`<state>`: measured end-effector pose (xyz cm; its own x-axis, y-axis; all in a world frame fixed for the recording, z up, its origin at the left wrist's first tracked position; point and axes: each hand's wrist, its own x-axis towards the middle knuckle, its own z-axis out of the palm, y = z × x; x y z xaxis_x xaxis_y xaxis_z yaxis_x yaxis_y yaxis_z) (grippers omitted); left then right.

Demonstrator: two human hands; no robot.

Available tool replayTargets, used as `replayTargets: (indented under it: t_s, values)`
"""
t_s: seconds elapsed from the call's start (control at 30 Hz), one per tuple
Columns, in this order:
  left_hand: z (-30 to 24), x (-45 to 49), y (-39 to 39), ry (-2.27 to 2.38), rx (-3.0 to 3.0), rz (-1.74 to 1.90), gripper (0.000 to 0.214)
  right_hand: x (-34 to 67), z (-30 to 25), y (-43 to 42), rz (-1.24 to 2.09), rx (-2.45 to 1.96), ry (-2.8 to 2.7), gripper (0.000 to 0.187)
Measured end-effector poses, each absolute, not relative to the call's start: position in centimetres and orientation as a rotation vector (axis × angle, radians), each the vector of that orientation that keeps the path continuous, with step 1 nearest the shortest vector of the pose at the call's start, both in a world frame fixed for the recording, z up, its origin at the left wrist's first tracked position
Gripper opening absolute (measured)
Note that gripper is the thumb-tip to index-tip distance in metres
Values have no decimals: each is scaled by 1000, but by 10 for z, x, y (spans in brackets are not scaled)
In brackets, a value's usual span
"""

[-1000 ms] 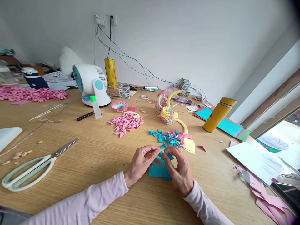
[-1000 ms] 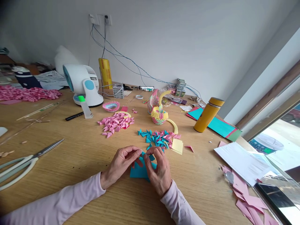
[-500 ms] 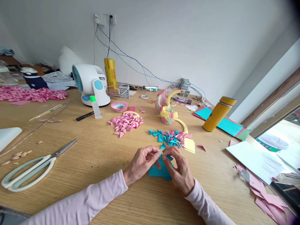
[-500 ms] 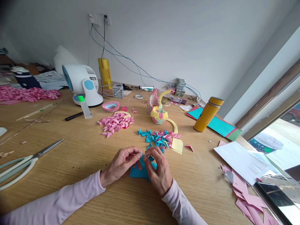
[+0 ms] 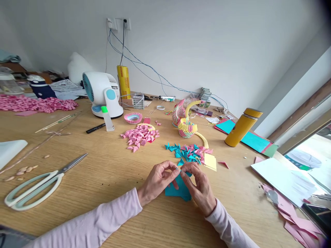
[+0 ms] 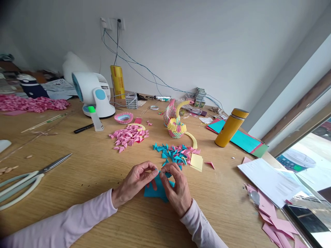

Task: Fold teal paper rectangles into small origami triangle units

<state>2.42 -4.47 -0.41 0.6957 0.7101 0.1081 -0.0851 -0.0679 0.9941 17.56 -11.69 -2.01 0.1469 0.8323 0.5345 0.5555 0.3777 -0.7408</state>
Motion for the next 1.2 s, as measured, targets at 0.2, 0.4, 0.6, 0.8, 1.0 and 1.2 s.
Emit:
replayTargets:
  t_s: [0.2,0.4,0.6,0.8,1.0,1.2]
  values:
    - [-8,28,-39,637,1429,859,27,178,-28,-113,314,-1343,-1318,23]
    - [-8,28,-40,598,1405,869,27,178,-34,-110,531,-1246,-1208,20]
    - [-13,28,-38,536,1368,796,30,178,-37,-112,561,-1214,-1215,17]
    - [-12,29,-41,577,1371,719,38,176,-33,-114,592,-1237,-1210,20]
    - [-12,28,-41,586,1417,724,35,177,-35,-112,746,-1198,-1185,18]
    - [-14,27,-41,552,1396,690,28,176,-32,-113,849,-1168,-1096,22]
